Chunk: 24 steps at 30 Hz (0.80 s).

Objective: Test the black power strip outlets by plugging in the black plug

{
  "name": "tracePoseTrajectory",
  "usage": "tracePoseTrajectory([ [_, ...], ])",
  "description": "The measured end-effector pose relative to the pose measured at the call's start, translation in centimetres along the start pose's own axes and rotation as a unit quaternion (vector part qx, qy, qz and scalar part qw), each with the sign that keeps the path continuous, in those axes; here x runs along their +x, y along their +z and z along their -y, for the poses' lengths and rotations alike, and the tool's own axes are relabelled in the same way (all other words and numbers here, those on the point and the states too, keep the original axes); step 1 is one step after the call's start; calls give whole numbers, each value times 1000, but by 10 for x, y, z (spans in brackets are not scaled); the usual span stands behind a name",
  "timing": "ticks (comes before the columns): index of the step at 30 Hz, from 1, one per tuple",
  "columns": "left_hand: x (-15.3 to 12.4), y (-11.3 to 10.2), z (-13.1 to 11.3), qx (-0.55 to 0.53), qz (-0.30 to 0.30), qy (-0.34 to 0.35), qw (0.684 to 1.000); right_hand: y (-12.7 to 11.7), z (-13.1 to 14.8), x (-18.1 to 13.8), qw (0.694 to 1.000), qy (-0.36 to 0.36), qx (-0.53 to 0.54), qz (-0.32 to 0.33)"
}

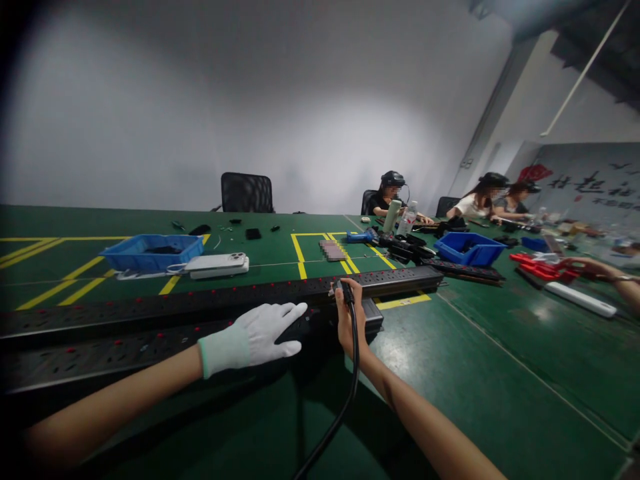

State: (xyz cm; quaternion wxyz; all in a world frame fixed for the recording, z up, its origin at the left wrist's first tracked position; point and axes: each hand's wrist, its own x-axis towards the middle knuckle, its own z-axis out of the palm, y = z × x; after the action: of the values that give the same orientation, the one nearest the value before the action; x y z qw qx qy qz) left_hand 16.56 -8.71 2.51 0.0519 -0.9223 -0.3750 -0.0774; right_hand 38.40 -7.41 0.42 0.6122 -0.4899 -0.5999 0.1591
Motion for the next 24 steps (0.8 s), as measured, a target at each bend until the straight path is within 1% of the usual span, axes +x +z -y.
tracePoseTrajectory([
  [2,-17,0,7,12,-4,-4,1000,-3,5,3,998,-18,-27,50],
  [5,-37,-2,14,24,-10,-20,999,-5,17,6,983,-72,-59,159],
  [8,-43,-5,14,28,-24,-33,999,-4,26,11,957,-125,-71,251],
  [11,-43,-7,13,21,-27,-32,999,-1,31,17,936,-146,-87,308],
  [13,-42,-7,13,15,-25,-32,999,1,33,20,929,-158,-92,323],
  [17,-41,-7,17,-1,-13,-23,1000,7,40,19,920,-182,-114,328],
  [20,-40,-7,19,-9,-6,-18,1000,12,41,13,915,-206,-141,316],
  [24,-40,-10,19,-20,1,-19,1000,16,32,5,917,-229,-155,289],
])
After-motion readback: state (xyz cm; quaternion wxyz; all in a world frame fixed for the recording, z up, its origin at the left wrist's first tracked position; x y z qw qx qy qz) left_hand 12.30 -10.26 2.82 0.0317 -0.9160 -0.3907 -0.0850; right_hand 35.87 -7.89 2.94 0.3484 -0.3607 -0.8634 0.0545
